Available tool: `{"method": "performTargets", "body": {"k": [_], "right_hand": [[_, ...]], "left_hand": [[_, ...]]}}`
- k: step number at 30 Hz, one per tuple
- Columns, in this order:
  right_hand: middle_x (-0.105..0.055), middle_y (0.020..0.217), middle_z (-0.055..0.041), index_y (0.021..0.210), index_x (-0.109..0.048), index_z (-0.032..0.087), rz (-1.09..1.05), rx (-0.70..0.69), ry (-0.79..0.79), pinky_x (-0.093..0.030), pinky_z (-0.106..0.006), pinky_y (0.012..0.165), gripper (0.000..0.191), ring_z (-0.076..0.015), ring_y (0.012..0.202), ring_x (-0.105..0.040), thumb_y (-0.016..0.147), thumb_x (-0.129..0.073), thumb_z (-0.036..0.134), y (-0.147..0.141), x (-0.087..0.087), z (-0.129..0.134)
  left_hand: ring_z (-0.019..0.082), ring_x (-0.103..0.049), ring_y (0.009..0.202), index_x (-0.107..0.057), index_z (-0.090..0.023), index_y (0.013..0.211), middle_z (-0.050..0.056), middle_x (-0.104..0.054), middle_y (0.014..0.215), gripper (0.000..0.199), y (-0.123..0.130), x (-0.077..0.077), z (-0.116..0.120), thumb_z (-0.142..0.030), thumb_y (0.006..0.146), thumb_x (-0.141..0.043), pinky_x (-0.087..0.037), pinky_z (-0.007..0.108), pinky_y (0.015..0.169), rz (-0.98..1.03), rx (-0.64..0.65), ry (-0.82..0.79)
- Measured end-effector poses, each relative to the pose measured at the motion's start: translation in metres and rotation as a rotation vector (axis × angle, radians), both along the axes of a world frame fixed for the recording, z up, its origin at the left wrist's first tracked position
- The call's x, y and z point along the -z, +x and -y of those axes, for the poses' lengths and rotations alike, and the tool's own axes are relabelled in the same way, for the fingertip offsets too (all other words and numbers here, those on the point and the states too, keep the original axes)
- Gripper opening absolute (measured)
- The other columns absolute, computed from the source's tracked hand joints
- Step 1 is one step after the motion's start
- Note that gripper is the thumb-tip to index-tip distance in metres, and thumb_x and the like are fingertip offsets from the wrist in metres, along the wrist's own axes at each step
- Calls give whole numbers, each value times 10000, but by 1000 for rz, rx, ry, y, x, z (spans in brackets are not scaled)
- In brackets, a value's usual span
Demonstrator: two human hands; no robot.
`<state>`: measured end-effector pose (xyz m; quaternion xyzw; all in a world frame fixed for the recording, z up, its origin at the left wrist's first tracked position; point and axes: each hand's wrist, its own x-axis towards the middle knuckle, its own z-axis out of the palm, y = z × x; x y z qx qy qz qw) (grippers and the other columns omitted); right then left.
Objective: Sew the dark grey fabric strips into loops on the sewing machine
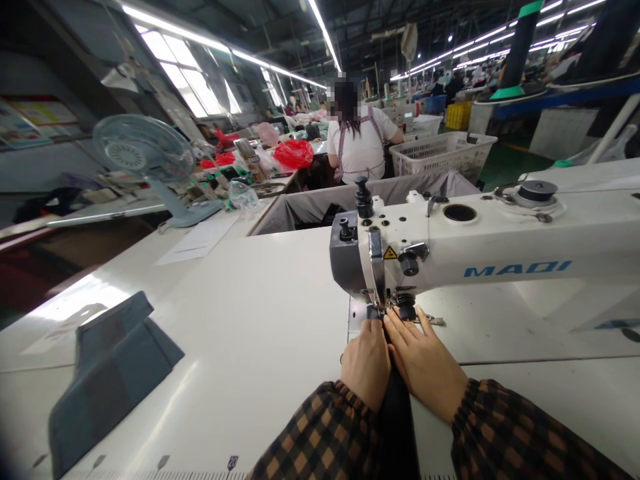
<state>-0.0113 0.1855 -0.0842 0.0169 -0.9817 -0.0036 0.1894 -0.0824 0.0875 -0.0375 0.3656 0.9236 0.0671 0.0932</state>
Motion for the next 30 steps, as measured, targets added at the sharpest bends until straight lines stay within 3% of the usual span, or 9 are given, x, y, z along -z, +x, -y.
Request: {"method": "performTargets", "body": {"k": [3, 9, 12, 18, 21, 24, 27, 30], "right_hand": [[-423, 1274, -112, 1226, -422, 100, -46, 18, -40, -326, -442, 983, 397, -221, 1207, -335, 849, -344, 194, 10, 5, 10], [-434, 1260, -124, 1213, -440, 87, -85, 67, -96, -411, -377, 943, 395, -209, 1174, -387, 849, -346, 209, 37, 8, 33], [-455, 1240, -131, 1204, -451, 84, -71, 62, -66, -414, -387, 939, 392, -210, 1156, -410, 842, -326, 168, 32, 5, 31], [-498, 1197, -128, 1183, -471, 75, -111, 64, -74, -407, -374, 943, 386, -203, 1136, -433, 834, -321, 144, 9, 4, 18], [-503, 1193, -125, 1157, -494, 84, -128, 114, -112, -411, -374, 936, 364, -203, 1126, -443, 841, -327, 156, 11, 6, 25], [-484, 1214, -125, 1167, -480, 95, -142, 182, -164, -420, -391, 922, 362, -214, 1126, -443, 853, -323, 183, 36, 8, 46], [-422, 1273, -113, 1258, -377, 122, -176, 204, -284, -413, -402, 930, 417, -226, 1158, -407, 851, -333, 200, 80, 12, 81], [-382, 1305, -99, 1312, -286, 159, -255, 304, -531, -409, -406, 932, 477, -239, 1179, -378, 843, -355, 216, 126, 22, 121]], "left_hand": [[227, -616, 753, -507, -122, 1012, 99, -566, 930, 269, 6, -4, 13, -107, 817, -324, -508, 355, 631, 57, 57, 9], [226, -610, 807, -350, -92, 1246, 124, -561, 984, 453, 38, 2, 40, -38, 799, -303, -506, 340, 656, 70, 56, -27], [214, -609, 786, -386, -87, 1208, 128, -558, 971, 417, 36, 3, 34, -44, 801, -309, -500, 320, 636, 59, 77, -23], [226, -597, 819, -421, -57, 1136, 133, -555, 987, 374, 9, -3, 11, -68, 770, -352, -493, 339, 679, 76, 85, 48], [226, -604, 804, -408, -94, 1162, 121, -559, 1000, 399, 8, -6, 15, -95, 765, -366, -488, 351, 692, 94, 64, 109], [219, -582, 902, -395, -131, 1179, 120, -552, 1070, 382, 32, -1, 42, -132, 801, -340, -462, 350, 780, 153, -15, 269], [197, -556, 971, -388, -179, 1165, 97, -556, 1104, 334, 79, 12, 86, -193, 842, -304, -438, 327, 825, 278, -142, 476], [169, -604, 684, -423, -187, 1091, 44, -627, 785, 286, 128, 32, 126, -306, 846, -334, -473, 269, 622, 510, -317, 595]]}}
